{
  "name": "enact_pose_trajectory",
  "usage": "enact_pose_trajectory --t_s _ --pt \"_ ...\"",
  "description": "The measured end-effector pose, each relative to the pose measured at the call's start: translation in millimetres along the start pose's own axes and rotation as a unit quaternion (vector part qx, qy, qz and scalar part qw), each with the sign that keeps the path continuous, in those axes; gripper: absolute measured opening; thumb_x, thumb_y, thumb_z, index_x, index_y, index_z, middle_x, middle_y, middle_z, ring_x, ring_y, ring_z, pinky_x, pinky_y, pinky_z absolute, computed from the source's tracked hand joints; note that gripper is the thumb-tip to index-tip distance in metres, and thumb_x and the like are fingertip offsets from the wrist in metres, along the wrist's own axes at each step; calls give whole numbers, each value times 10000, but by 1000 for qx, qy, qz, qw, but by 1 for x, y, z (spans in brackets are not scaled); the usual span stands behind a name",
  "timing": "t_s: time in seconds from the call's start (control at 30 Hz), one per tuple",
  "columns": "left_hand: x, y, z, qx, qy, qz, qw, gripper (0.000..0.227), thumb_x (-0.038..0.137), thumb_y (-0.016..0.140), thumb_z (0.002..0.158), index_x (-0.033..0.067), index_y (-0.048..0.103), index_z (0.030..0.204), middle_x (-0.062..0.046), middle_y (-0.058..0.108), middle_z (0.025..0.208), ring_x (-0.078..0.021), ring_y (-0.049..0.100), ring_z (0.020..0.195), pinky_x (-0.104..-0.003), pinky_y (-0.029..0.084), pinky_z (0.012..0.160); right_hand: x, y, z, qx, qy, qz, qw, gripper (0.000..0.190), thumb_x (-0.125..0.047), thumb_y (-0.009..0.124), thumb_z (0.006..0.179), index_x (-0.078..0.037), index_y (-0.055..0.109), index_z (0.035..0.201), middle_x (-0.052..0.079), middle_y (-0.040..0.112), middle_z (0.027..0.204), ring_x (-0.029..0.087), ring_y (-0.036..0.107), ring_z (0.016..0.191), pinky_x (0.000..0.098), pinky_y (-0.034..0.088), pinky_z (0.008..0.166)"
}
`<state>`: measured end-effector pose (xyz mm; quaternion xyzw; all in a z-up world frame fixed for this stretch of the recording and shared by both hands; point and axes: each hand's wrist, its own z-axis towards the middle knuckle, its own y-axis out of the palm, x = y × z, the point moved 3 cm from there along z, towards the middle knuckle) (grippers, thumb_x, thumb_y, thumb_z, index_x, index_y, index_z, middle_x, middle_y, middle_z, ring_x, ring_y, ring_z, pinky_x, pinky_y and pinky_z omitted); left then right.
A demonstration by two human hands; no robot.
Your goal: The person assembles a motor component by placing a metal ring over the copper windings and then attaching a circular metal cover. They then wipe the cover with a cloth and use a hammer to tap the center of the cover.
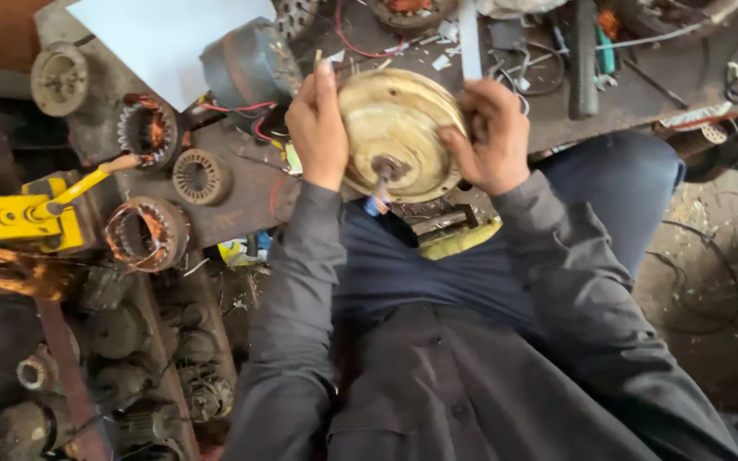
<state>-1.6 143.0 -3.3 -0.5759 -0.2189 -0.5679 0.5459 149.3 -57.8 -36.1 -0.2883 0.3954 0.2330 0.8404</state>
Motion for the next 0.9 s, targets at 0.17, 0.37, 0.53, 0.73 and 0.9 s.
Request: enact_pose_trajectory --t_s 0.17,0.37,0.53,0.73,0.9 --pt "51 -18 -33 36 141 -33 989 332 243 439 1074 -18 590 937 -147 713 896 -300 712 818 -373 537 759 -17 0 8 30 -151 -93 984 518 -357 649 1029 33 526 1347 158 653 1003 311 633 797 421 511 733" --pt "80 -21 -48 75 247 7 966 317 262 433 1073 26 621 976 -127 720 965 -322 700 885 -406 548 799 -48 -5 28 6 -220 -150 964 588 -521 614 1003 47 614 1157 202 656 990 402 664 873 485 529 782" --pt "67 -17 -61 23 275 14 961 403 412 476 1081 45 640 1051 -123 735 1085 -312 694 965 -393 539 838 -53 -6 25 -12 -226 -144 963 713 -603 598 1046 102 610 1147 227 701 1032 375 714 904 442 574 775" --pt "29 -11 -48 -35 156 -113 981 616 591 602 1003 21 565 1233 -165 628 1186 -317 648 1020 -400 530 911 -31 -10 21 36 -133 -140 981 603 -520 508 1127 65 630 1200 198 707 1083 372 716 929 417 568 764" --pt "3 -4 -37 -9 55 14 998 573 554 651 999 -3 550 1083 -193 648 942 -363 653 883 -431 518 804 -15 2 21 68 36 -98 992 504 -426 453 1199 36 649 1149 200 676 931 356 680 807 457 528 719"
